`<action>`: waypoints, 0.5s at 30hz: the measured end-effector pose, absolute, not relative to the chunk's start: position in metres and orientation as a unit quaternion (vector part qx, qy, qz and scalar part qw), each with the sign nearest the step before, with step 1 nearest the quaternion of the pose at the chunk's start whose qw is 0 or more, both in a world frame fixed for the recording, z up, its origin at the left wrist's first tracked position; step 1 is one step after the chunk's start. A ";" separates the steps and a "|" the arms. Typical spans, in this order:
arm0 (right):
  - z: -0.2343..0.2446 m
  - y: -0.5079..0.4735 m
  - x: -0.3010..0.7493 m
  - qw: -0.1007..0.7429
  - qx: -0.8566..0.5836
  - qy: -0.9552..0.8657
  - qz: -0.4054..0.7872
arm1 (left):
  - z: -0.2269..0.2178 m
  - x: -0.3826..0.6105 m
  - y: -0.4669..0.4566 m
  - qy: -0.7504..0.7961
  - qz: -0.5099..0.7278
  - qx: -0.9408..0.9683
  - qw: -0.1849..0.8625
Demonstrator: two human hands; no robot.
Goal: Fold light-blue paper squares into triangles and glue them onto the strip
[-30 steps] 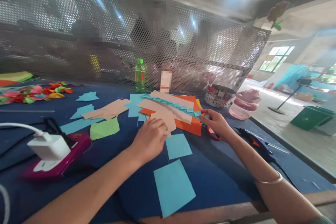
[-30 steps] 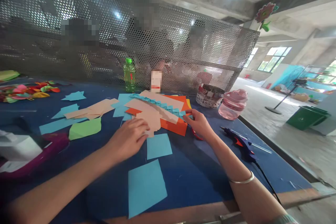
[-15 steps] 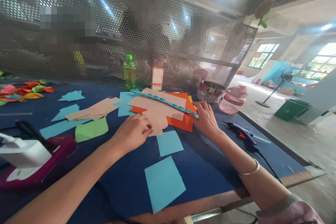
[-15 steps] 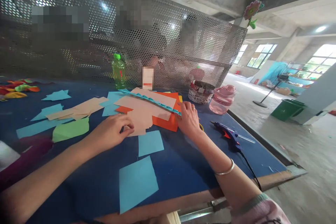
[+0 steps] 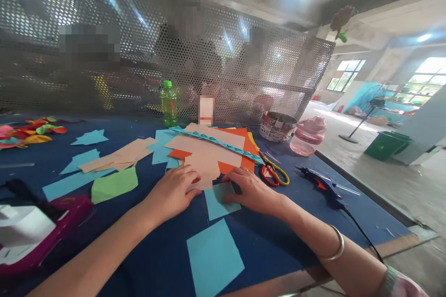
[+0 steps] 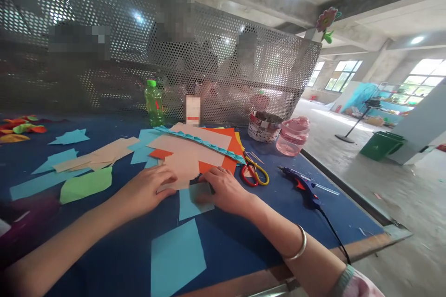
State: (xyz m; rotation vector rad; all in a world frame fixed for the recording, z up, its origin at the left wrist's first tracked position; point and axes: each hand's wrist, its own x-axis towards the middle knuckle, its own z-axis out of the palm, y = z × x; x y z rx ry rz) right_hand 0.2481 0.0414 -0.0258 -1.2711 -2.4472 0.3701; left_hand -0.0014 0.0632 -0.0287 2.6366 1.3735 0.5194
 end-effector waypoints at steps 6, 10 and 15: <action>-0.012 0.063 0.251 0.190 -0.502 -0.840 0.079 | -0.029 -0.002 0.064 0.449 0.188 0.870 0.073; 0.000 0.113 0.263 0.166 -0.581 -0.796 0.043 | -0.026 -0.002 0.065 0.452 0.200 0.865 0.087; -0.003 0.168 0.266 0.106 -0.630 -0.769 0.039 | -0.020 -0.004 0.064 0.472 0.228 0.844 0.115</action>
